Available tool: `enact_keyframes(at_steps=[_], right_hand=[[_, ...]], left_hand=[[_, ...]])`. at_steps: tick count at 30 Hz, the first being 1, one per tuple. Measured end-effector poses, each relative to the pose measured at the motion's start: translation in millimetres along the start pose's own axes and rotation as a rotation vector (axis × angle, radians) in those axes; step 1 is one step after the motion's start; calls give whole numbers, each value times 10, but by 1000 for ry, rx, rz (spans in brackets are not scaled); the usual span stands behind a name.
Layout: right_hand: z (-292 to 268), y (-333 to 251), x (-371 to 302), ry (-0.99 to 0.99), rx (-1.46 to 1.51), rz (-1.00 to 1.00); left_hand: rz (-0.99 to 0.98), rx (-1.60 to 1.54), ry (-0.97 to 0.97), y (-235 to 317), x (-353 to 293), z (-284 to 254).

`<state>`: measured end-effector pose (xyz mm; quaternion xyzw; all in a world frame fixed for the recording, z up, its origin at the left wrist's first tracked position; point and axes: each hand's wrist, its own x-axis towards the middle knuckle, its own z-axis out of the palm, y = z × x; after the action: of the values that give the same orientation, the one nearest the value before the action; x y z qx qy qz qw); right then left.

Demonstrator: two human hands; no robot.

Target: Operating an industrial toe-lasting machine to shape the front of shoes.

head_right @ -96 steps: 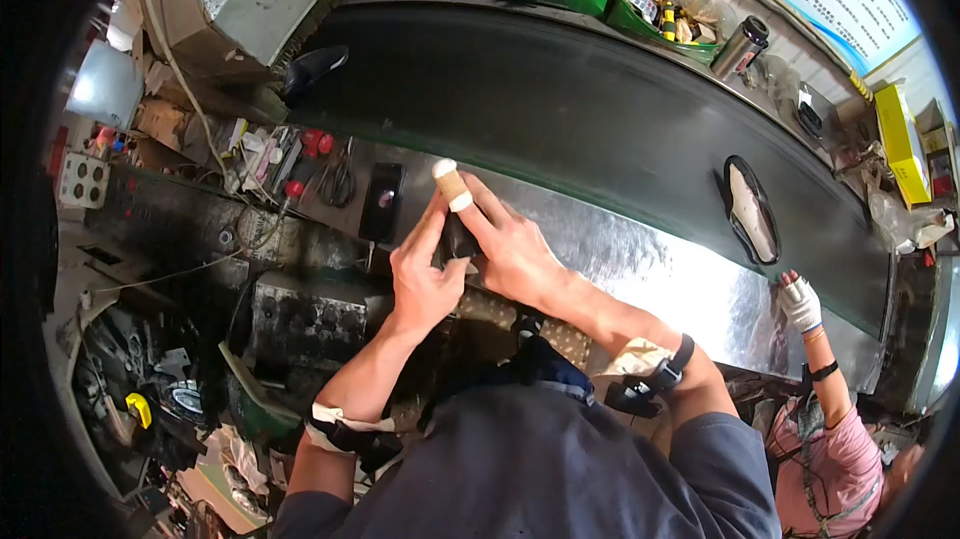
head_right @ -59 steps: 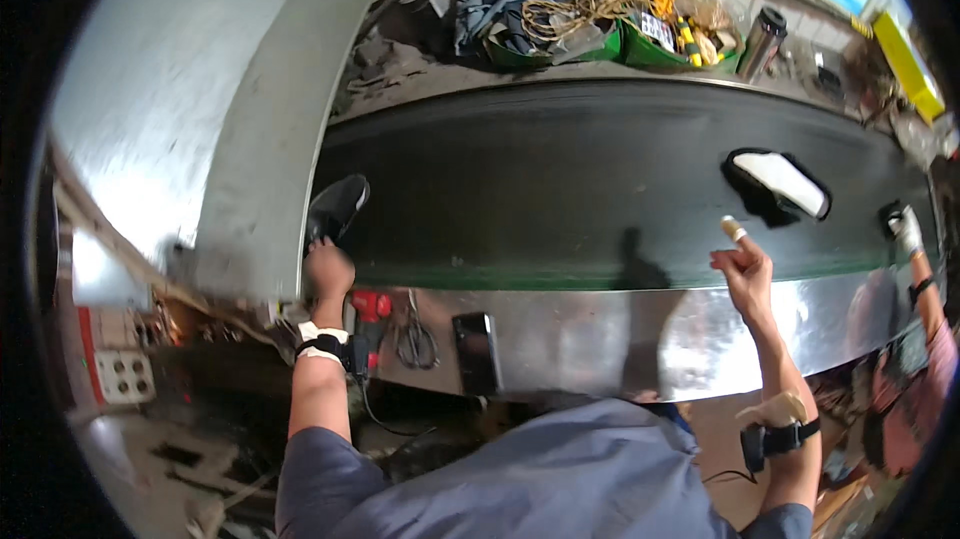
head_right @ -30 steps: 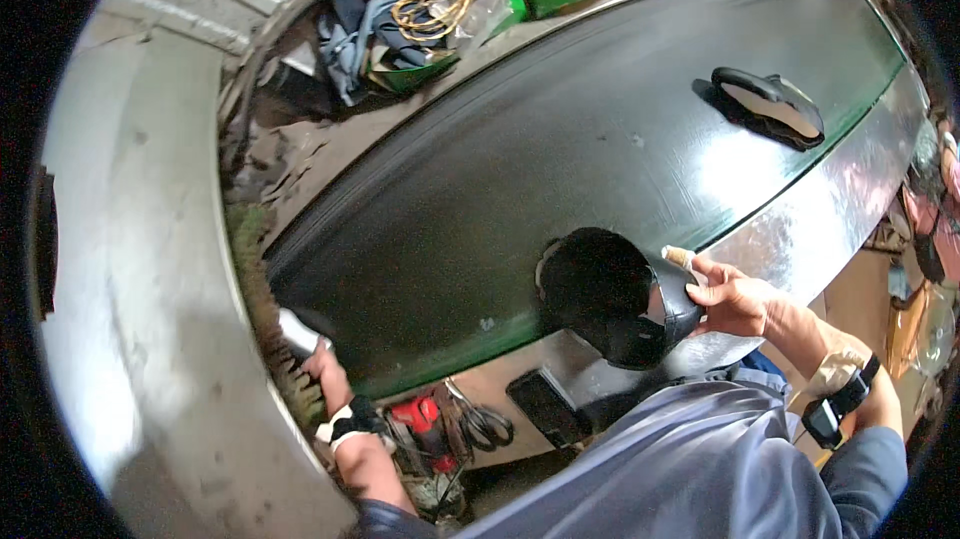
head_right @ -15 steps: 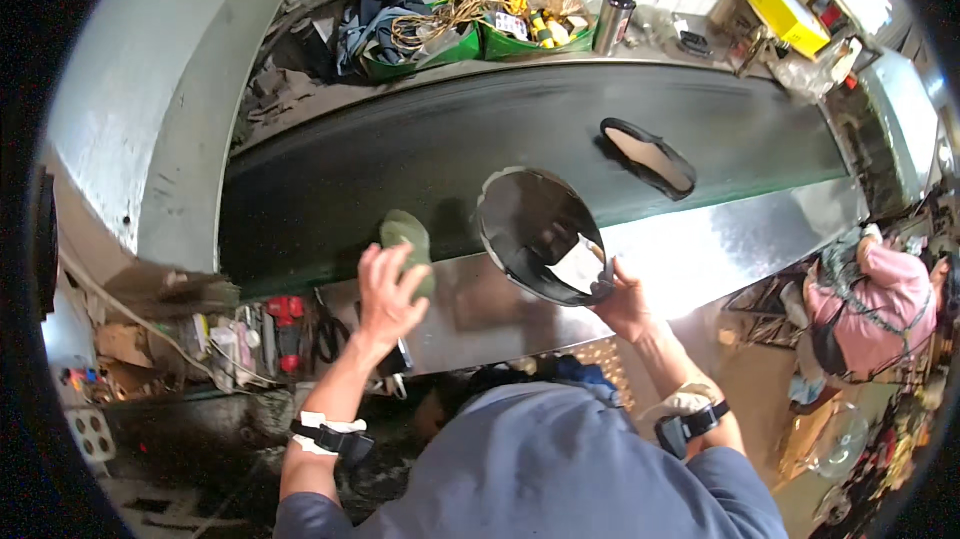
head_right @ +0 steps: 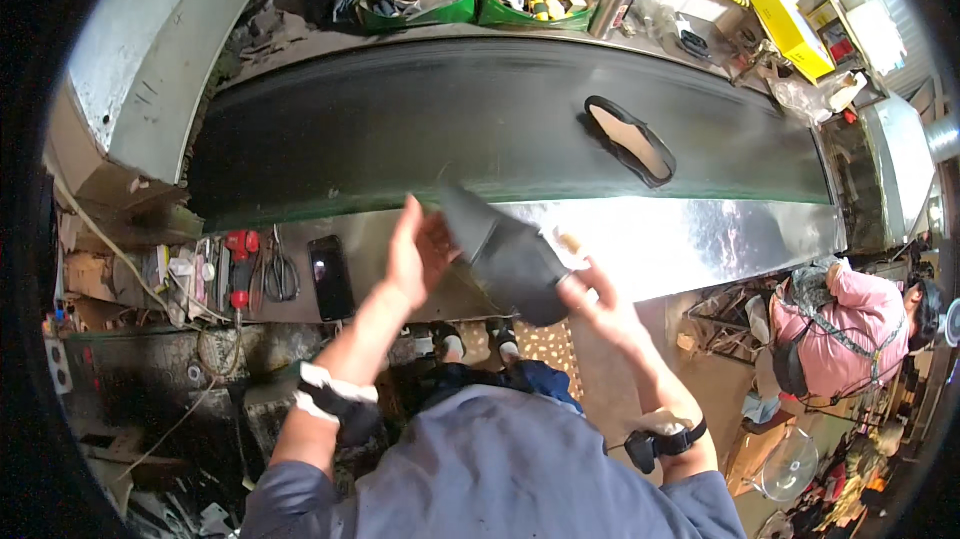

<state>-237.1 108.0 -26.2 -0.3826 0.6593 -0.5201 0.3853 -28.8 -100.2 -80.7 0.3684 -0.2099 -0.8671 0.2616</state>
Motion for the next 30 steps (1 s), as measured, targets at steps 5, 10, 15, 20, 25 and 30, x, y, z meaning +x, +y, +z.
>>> enact_keyframes(at_steps=[5,10,15,20,25,30], right_hand=[[402,761,-376,-307,-839,-747],[875,868,-156,-20,-667,-743],[1000,1057,52,-12,-397,-517],[598,1179,-280,-171,-390,-242],[248,1169,-451,-335,-489,-230],[176,1514,-295,-349,-382,-368]], left_hand=[[-242,263,138,314,387,-548],[275,788,395,179,748,-922],[517,1130,671,-12,972,-829],[223,1134,558,-239,690,-836],[221,1234,785,-564,384,-138],[145,1296,799,-665,445,-122]])
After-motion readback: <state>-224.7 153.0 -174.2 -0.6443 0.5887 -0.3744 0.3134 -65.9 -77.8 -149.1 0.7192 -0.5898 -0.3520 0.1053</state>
